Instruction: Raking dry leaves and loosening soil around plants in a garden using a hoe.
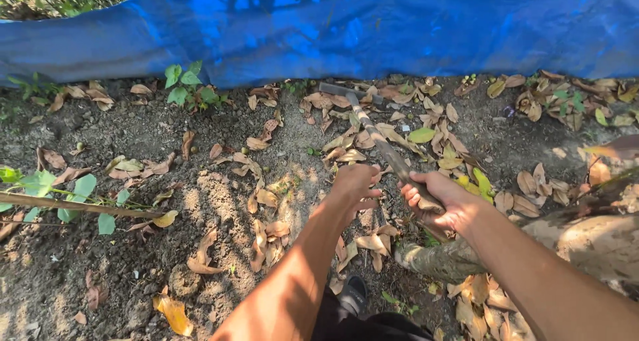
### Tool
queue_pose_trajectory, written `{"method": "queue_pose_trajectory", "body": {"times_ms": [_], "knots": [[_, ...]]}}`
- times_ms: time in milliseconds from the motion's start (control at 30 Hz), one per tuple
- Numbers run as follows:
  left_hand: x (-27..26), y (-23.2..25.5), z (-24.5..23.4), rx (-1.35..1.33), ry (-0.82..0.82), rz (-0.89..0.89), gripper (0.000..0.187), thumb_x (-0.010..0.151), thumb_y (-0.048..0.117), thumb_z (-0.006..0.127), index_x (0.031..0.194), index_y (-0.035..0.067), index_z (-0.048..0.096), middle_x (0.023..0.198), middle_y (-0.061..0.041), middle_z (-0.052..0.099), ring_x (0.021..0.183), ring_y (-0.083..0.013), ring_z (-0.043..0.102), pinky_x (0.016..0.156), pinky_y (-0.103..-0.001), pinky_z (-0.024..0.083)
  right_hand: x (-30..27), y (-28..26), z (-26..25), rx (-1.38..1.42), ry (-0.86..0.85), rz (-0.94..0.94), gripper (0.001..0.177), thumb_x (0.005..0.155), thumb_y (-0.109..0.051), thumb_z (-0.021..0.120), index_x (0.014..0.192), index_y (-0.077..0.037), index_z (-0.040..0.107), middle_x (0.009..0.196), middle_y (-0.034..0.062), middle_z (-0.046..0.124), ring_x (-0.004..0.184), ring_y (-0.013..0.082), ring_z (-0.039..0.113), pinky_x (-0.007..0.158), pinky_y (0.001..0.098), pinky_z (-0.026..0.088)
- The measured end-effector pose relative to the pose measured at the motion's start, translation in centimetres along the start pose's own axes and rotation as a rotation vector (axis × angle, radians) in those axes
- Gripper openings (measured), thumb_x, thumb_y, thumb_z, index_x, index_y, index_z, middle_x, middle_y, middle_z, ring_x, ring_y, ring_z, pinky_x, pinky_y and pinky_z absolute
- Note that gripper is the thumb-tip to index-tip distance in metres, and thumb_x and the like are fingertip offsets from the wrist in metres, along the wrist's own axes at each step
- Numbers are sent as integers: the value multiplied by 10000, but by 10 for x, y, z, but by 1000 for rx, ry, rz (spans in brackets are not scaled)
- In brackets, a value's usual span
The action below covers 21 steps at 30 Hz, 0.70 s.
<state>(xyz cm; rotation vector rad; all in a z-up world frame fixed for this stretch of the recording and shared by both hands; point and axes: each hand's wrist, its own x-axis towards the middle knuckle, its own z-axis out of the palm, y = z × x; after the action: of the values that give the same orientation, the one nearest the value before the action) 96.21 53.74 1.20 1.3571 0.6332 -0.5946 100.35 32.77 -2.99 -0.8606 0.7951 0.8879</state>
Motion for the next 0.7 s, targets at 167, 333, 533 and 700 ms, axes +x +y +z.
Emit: {"method": "queue_pose_trajectory", "body": {"times_ms": [167, 333, 533, 700], "knots": [[-11, 2, 6, 44, -4, 21, 484, 919, 301, 627, 1324, 37, 595, 1292, -104, 615, 962, -239, 687, 856, -450, 583, 0, 12, 0, 18, -27, -29, 217, 1073, -221, 462, 1033, -9, 482, 779, 25, 534, 591, 51, 537, 464, 173, 505], [13, -65, 18, 74, -63, -85, 376, 936, 294, 626, 1217, 45, 642, 1104, -127, 641, 855, -222, 635, 754, -430, 528, -41, 76, -8, 60, 47, -55, 214, 1049, -254, 503, 1049, -42, 528, 748, 26, 562, 553, 67, 514, 427, 185, 473], [-29, -128, 29, -82, -196, -246, 392, 960, 411, 537, 1114, 71, 658, 995, -78, 651, 826, -236, 644, 742, -447, 540, -113, 171, -25, -4, 127, -61, 230, 1040, -305, 532, 972, -86, 516, 684, 27, 528, 522, 104, 456, 412, 238, 399], [-48, -155, 35, -384, -271, -454, 346, 970, 415, 490, 1114, 126, 616, 994, -103, 677, 847, -262, 675, 765, -487, 556, -176, 220, -18, -123, 283, 52, 293, 982, -398, 531, 886, -123, 564, 594, 49, 542, 448, 177, 412, 405, 312, 359]]}}
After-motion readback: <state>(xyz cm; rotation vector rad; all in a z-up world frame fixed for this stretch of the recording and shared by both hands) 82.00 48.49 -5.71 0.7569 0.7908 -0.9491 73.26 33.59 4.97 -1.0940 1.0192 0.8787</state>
